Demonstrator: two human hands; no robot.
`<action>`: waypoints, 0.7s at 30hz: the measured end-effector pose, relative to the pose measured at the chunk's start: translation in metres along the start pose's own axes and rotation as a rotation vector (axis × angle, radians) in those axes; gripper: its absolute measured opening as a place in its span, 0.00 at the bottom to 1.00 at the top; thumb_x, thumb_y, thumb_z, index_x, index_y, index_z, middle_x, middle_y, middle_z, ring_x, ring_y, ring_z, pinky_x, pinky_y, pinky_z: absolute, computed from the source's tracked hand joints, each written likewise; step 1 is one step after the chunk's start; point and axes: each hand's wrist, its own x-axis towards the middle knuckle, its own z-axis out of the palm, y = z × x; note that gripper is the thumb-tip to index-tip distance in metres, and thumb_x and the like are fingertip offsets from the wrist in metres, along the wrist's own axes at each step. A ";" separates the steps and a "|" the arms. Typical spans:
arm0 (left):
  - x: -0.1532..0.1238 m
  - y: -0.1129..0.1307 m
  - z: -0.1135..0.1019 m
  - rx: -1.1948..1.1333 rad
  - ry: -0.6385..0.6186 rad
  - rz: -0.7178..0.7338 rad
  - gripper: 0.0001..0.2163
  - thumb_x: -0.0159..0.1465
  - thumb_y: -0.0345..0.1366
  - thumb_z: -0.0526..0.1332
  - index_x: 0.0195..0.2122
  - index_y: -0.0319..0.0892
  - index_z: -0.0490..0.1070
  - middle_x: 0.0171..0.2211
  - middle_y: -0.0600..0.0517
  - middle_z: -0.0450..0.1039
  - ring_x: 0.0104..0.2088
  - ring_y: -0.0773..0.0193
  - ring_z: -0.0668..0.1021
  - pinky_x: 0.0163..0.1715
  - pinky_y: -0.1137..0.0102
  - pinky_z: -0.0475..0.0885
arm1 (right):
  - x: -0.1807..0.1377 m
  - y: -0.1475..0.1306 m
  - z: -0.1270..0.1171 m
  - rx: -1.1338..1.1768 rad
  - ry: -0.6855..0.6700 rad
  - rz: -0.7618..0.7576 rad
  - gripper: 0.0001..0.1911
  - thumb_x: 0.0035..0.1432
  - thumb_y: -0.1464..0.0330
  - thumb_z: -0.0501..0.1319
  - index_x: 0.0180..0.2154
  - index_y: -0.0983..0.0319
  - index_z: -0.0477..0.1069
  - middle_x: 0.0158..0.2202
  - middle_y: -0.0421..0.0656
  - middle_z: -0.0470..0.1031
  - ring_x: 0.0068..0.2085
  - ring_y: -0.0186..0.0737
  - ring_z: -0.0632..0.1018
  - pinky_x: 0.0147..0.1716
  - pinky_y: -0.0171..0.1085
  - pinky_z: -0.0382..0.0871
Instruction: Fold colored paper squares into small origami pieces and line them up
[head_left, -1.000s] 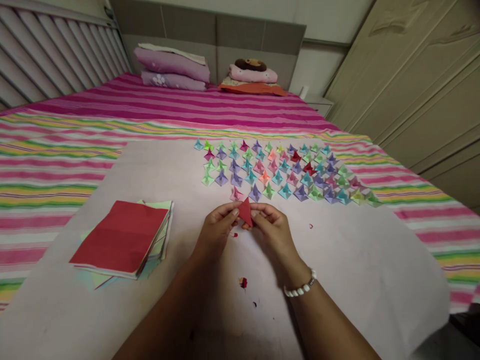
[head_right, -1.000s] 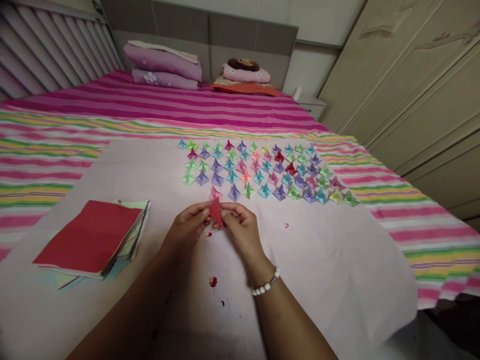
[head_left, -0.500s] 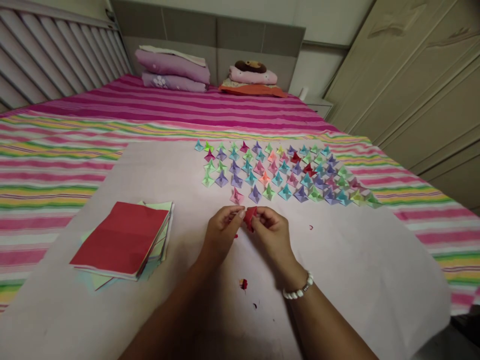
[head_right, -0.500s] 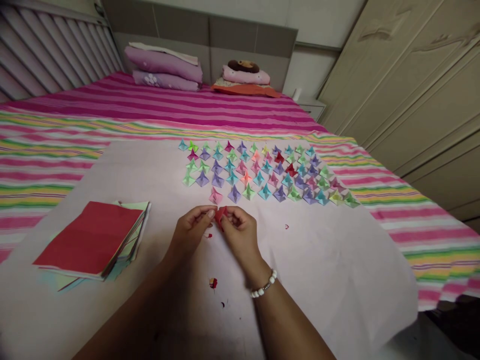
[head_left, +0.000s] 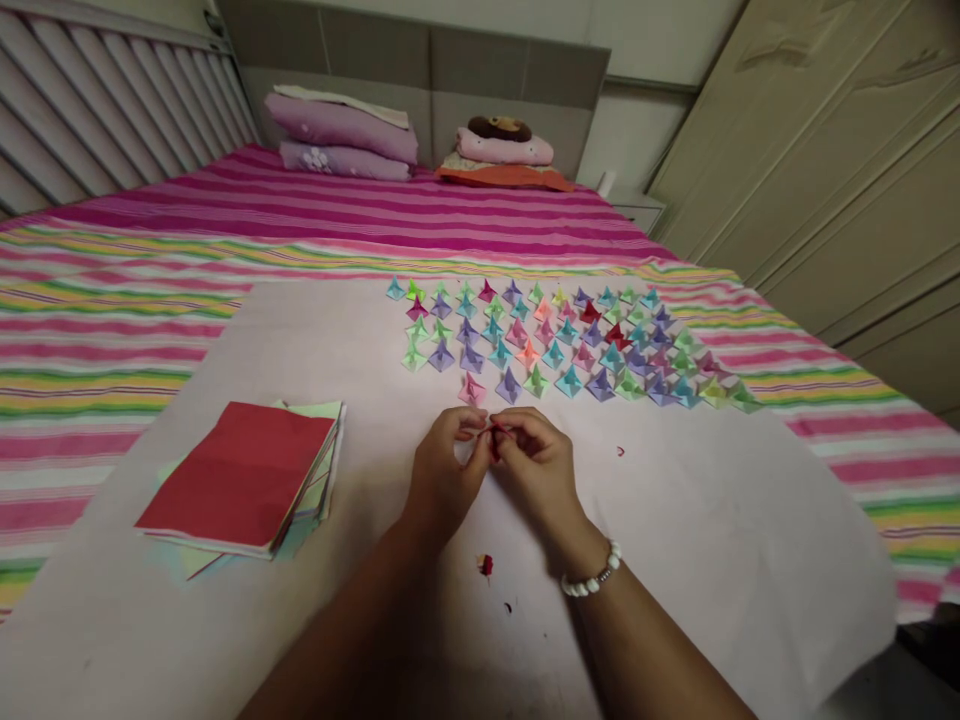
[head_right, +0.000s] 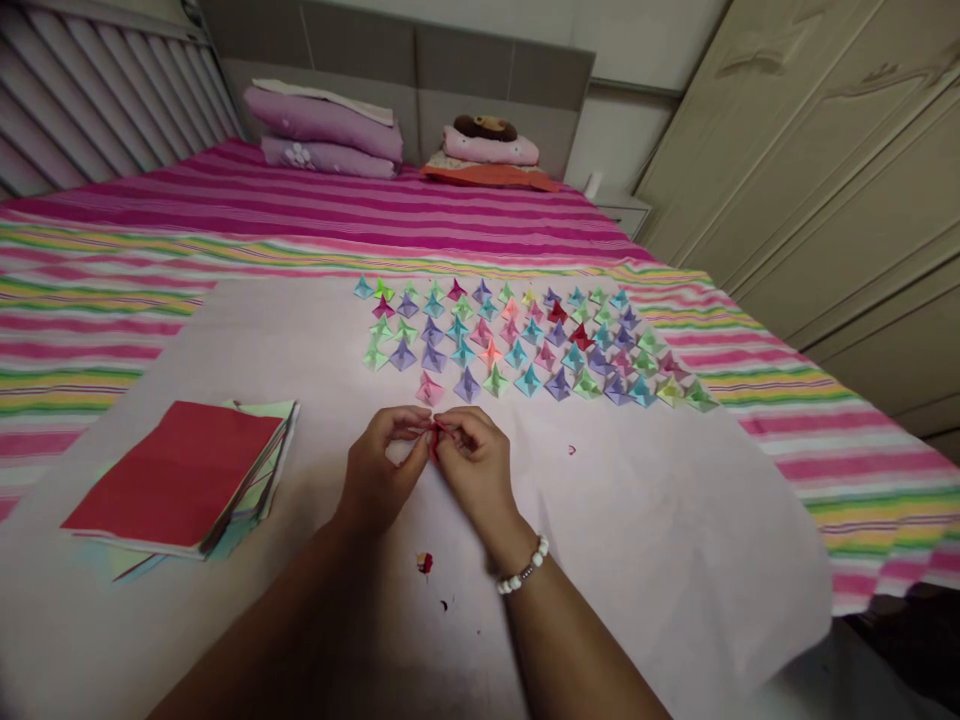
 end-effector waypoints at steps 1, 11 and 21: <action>0.001 0.000 -0.001 -0.003 -0.018 0.049 0.05 0.60 0.26 0.58 0.37 0.42 0.69 0.40 0.48 0.76 0.43 0.64 0.78 0.42 0.69 0.75 | 0.001 -0.001 0.000 0.037 0.007 0.029 0.08 0.47 0.72 0.62 0.31 0.59 0.78 0.33 0.42 0.74 0.29 0.35 0.73 0.28 0.36 0.68; 0.003 -0.001 -0.003 -0.009 -0.172 0.206 0.17 0.58 0.22 0.57 0.48 0.40 0.72 0.48 0.45 0.74 0.50 0.63 0.76 0.53 0.66 0.72 | 0.007 -0.007 -0.006 0.422 -0.017 0.362 0.05 0.47 0.69 0.66 0.30 0.61 0.79 0.21 0.37 0.74 0.24 0.33 0.71 0.29 0.35 0.65; 0.006 -0.002 -0.005 -0.237 -0.013 -0.172 0.04 0.59 0.35 0.64 0.35 0.43 0.78 0.39 0.49 0.76 0.40 0.64 0.78 0.37 0.71 0.75 | 0.005 -0.008 -0.006 0.416 -0.160 0.353 0.08 0.53 0.63 0.65 0.31 0.61 0.78 0.20 0.38 0.72 0.24 0.34 0.70 0.28 0.35 0.62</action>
